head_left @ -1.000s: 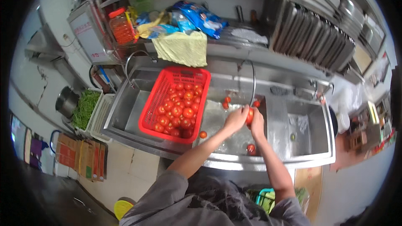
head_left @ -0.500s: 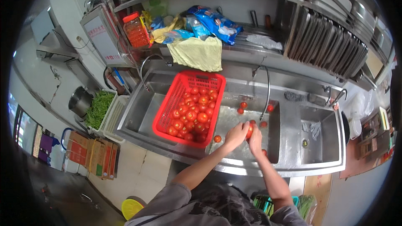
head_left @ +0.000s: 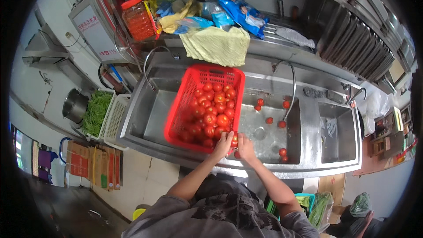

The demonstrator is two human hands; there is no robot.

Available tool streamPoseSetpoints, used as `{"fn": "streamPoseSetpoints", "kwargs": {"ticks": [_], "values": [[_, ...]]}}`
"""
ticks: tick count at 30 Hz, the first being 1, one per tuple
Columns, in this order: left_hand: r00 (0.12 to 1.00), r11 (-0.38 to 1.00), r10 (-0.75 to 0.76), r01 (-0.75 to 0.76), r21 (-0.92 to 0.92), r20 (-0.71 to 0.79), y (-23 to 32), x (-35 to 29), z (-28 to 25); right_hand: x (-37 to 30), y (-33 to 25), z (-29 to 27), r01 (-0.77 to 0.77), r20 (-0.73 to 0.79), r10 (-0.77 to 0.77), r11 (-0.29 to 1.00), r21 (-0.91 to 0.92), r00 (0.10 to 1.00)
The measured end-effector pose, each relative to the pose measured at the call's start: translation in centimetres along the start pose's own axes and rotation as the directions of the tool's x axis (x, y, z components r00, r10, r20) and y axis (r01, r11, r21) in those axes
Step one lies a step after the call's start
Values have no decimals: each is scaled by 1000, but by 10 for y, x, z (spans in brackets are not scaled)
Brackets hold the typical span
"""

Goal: The person washes tomatoes by hand in a water-filled sink basin, scrubbing each one individually and placing them into a red plastic basket.

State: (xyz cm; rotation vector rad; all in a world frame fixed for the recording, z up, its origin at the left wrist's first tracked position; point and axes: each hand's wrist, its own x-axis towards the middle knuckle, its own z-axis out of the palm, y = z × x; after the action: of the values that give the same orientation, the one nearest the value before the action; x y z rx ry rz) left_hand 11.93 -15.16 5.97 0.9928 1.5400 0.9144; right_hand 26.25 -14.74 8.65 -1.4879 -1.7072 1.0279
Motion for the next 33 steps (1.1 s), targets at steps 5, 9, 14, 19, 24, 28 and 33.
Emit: {"fn": "streamPoseSetpoints", "kwargs": {"ticks": [5,9,14,19,24,28,33], "values": [[999,1000,-16,16,-6,45,26,-5,-53,15,-53,18,-352,173,320,913,205,931],[983,907,179,-185,379,52,-10,10,-94,30,-23,65,-164,192,159,986,9,968],[966,794,189,-255,552,175,-3,19,-123,38,-10,100,-108,182,131,985,-132,975],[931,646,296,-359,674,212,3,30,-123,38,4,109,-163,59,164,987,-15,985],[951,634,292,-273,724,103,11,21,-125,34,-17,95,-111,87,123,985,-129,989],[855,650,497,-480,589,148,46,24,-94,24,-14,50,-109,-79,110,994,9,991],[814,751,484,-574,325,321,83,29,18,8,71,-46,-291,-321,295,955,60,900]]}}
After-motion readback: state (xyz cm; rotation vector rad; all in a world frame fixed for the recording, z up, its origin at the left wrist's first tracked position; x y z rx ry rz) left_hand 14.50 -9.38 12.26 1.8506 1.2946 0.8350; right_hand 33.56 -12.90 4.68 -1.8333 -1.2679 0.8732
